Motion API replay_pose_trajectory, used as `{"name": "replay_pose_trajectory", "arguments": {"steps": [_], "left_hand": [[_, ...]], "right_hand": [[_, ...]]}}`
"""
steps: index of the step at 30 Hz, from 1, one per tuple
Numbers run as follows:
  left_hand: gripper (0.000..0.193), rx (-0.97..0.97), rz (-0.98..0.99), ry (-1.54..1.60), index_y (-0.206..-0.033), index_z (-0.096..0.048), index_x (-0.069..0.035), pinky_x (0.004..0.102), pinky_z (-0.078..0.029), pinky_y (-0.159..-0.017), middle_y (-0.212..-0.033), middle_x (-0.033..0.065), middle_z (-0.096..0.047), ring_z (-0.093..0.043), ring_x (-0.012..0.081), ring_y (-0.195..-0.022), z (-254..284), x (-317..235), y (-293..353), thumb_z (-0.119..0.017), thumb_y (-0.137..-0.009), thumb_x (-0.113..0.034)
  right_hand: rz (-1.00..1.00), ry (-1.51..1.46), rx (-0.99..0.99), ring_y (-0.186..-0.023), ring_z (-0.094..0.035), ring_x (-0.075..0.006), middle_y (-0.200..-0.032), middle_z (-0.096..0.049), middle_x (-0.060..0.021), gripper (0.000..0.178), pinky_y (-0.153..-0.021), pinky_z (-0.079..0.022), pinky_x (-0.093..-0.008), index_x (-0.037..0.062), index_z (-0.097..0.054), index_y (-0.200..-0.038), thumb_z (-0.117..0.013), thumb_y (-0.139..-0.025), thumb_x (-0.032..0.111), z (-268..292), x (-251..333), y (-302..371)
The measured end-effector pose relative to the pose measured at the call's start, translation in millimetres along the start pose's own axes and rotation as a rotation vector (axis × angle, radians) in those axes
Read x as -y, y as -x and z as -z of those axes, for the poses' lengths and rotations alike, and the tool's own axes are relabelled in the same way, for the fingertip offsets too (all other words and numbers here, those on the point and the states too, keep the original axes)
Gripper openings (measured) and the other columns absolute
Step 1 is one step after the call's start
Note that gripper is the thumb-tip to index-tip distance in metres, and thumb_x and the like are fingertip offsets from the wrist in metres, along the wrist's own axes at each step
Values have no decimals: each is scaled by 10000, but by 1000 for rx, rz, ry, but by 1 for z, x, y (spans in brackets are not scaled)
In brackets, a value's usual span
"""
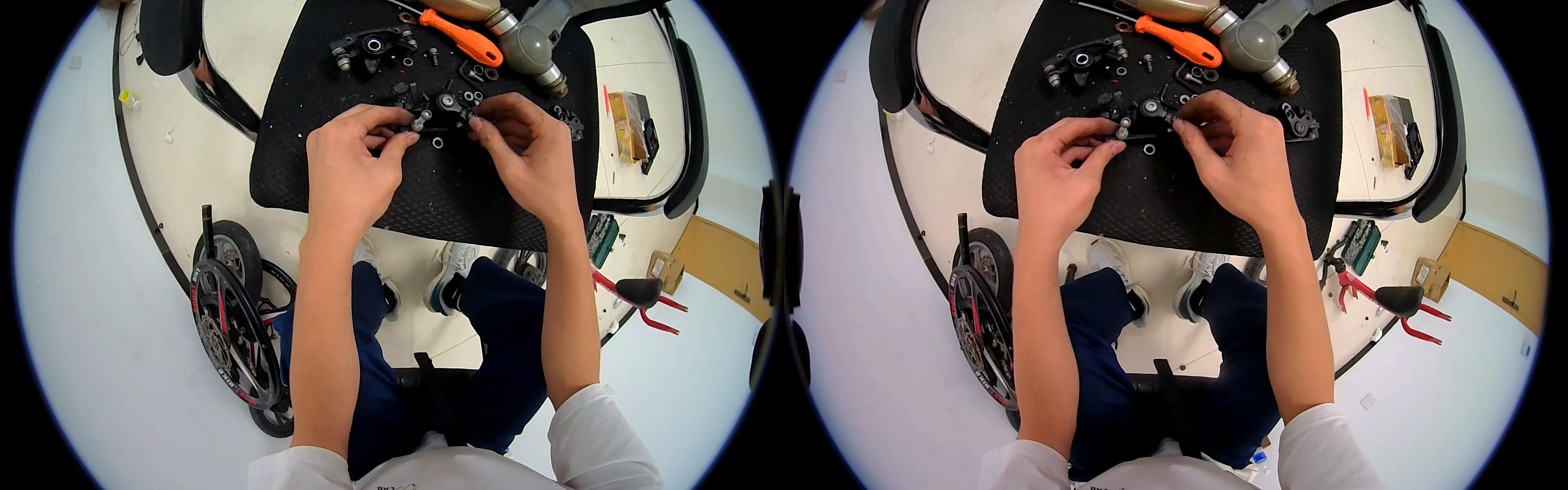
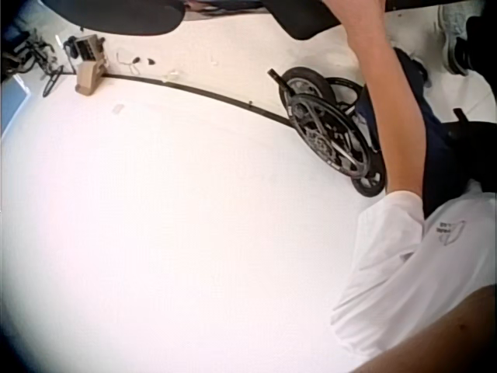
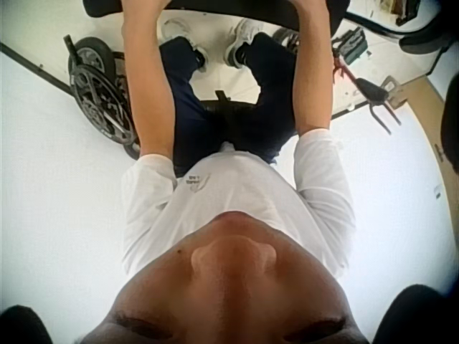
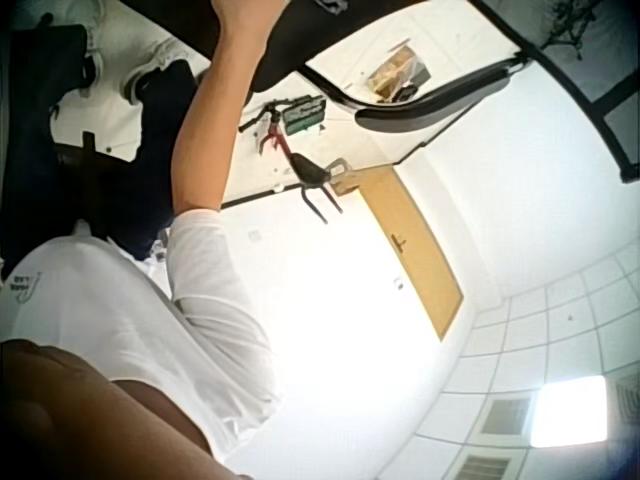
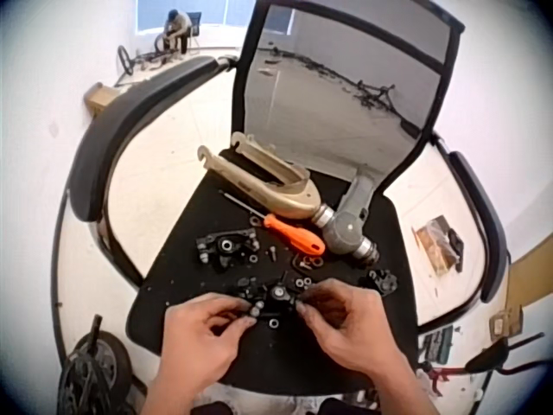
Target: The person assembles small mechanical components on a black mat, inserting pins and washers into a bracket-like part. They repeatedly pick up, align, and insert small parts by hand, occasionally rotating the assembly to access different sides.
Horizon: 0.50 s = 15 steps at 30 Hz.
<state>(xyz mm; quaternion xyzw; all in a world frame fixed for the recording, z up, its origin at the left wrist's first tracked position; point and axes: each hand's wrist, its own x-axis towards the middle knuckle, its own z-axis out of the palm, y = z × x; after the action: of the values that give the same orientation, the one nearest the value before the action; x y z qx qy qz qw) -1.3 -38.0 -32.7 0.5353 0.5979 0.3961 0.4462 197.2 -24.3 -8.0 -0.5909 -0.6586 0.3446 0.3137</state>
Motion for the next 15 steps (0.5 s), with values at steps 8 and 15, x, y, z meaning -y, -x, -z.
{"name": "replay_pose_trajectory", "arguments": {"steps": [8, 15], "left_hand": [[204, -10, 14, 29, -1015, -726, 81, 235, -551, -702, -954, 132, -741, -730, 146, -804, 0, 2, -1, -750, -824, 14], [195, -27, -43, 56, -1013, -730, 73, 231, -552, -710, -981, 110, -735, -723, 137, -817, -1, 4, -2, -748, -826, 20]], "right_hand": [[-15, 14, 1, -767, -731, -190, -849, -718, -133, 116, -699, -576, -290, -36, -648, -979, -678, -894, 36, -1, 1, 1], [143, 335, 54, -808, -660, -369, -876, -655, -176, 152, -701, -527, -414, 19, -579, -1076, -586, -946, 98, -3, 7, 0]]}}
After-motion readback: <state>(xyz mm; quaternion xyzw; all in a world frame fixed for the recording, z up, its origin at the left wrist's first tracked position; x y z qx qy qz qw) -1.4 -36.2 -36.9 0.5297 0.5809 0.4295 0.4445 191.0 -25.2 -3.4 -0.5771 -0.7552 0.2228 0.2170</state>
